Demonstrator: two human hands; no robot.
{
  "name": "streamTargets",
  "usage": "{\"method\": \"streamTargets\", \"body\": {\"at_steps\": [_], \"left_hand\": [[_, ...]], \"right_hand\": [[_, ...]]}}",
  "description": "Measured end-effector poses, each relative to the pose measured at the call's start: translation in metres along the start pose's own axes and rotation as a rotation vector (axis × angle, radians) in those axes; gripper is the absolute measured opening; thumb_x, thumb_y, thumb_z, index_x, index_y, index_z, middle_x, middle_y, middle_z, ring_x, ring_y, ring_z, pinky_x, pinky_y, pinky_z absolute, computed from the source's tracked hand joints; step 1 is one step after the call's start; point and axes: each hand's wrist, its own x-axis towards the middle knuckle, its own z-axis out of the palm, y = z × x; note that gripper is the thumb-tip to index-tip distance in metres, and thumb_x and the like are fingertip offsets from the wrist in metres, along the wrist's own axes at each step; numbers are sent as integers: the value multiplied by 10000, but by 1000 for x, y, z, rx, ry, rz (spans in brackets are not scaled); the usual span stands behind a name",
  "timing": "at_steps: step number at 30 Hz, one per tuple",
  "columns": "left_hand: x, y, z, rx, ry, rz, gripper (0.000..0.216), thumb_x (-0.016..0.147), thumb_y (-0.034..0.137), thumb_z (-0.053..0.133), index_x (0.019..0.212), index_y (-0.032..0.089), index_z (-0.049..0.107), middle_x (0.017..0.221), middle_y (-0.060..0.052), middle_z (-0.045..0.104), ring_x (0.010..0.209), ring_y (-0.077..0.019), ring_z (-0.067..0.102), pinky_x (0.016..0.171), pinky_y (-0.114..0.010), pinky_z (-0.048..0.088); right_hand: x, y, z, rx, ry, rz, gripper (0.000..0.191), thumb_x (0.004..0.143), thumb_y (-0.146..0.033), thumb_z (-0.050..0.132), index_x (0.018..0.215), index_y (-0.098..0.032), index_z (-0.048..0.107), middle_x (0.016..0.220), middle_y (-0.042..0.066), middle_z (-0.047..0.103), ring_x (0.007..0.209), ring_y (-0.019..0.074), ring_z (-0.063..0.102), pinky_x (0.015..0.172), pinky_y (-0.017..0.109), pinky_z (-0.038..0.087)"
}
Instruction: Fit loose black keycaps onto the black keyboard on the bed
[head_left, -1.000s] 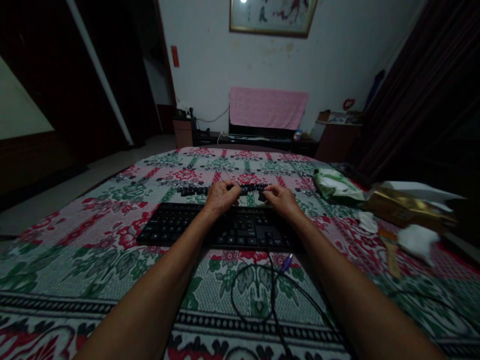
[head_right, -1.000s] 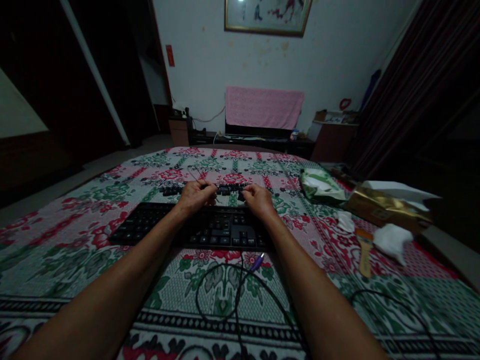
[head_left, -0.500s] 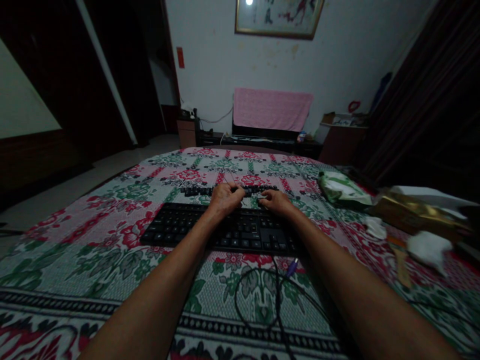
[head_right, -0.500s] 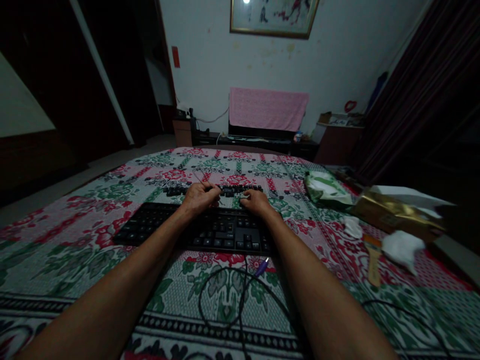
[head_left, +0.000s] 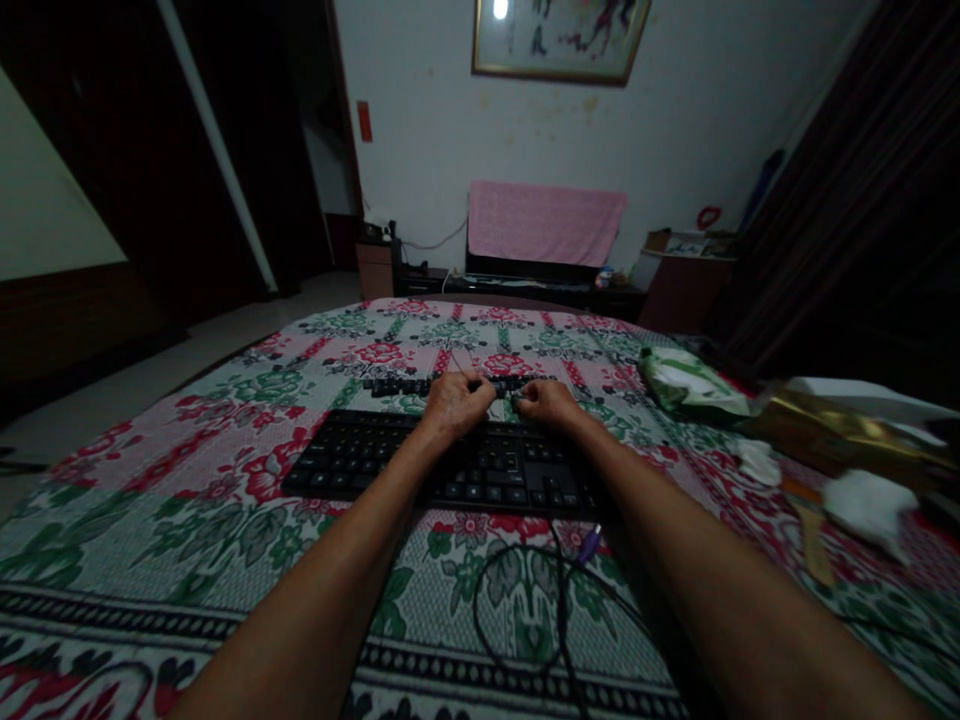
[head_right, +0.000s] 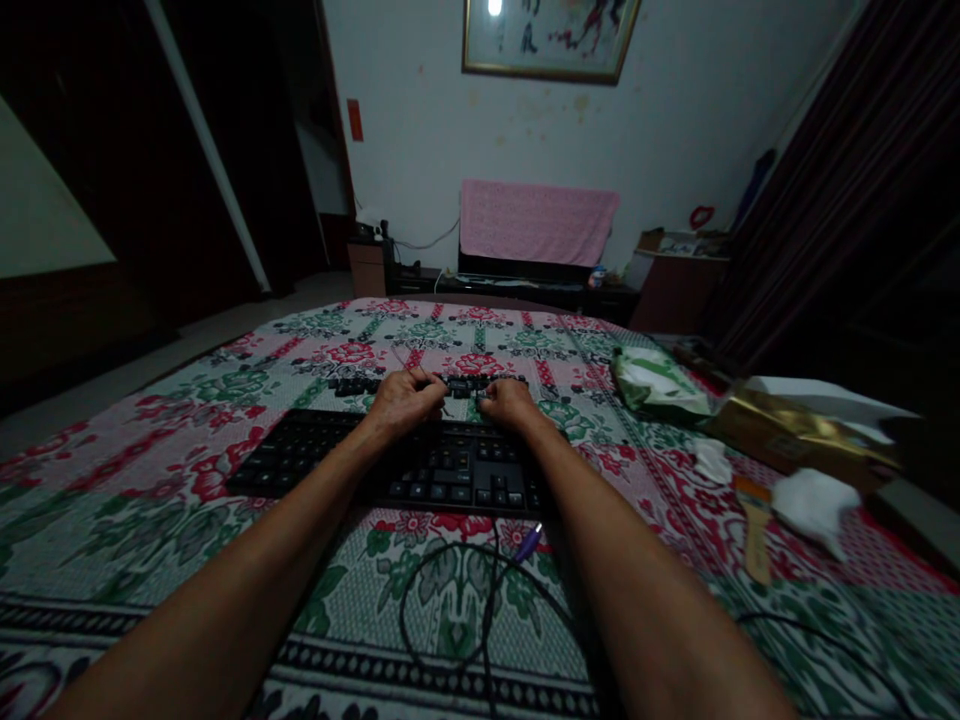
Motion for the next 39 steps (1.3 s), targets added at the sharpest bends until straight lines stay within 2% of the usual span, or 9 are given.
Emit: {"method": "streamTargets", "body": {"at_steps": [6, 11, 19, 26, 32, 39], "left_hand": [[-1, 4, -3, 2, -15, -8, 269, 722, 351, 498, 818, 168, 670, 534, 3, 628, 507, -120, 589, 512, -197, 426], [-3, 7, -4, 57, -6, 36, 271, 722, 356, 490, 778, 162, 671, 578, -8, 641, 558, -128, 598, 538, -203, 431], [-2, 5, -3, 49, -4, 47, 264, 726, 343, 487, 782, 163, 671, 565, -2, 635, 548, -124, 589, 546, -201, 434], [-4, 10, -3, 82, 4, 49, 250, 722, 328, 492, 763, 163, 675, 557, -9, 631, 584, -137, 597, 559, -206, 434], [-8, 14, -4, 115, -13, 53, 237, 713, 309, 498, 745, 168, 686, 582, -16, 644, 631, -146, 611, 577, -206, 435], [-12, 18, 2, 82, -45, 22, 240, 711, 326, 510, 771, 174, 685, 566, -2, 636, 580, -138, 591, 558, -209, 425]], "right_hand": [[2, -3, -5, 27, -50, -62, 279, 734, -282, 548, 957, -174, 676, 832, 36, 695, 743, 153, 611, 622, 204, 401], [2, -2, -5, -19, -126, -109, 278, 680, -292, 599, 908, -155, 679, 823, 40, 687, 733, 157, 604, 588, 200, 390], [8, -2, 6, -39, 4, -79, 327, 703, -332, 594, 981, -171, 656, 889, 57, 686, 802, 172, 613, 670, 218, 415], [11, -2, 10, -36, 13, -57, 333, 709, -336, 586, 993, -176, 656, 946, 80, 684, 863, 198, 614, 719, 244, 428], [5, -5, 4, -23, 22, -61, 308, 719, -338, 573, 961, -165, 653, 891, 68, 690, 812, 184, 619, 691, 233, 423], [-21, 11, -11, 137, 167, -32, 279, 765, -269, 539, 1006, -176, 645, 947, 50, 691, 829, 163, 620, 775, 257, 443]]}}
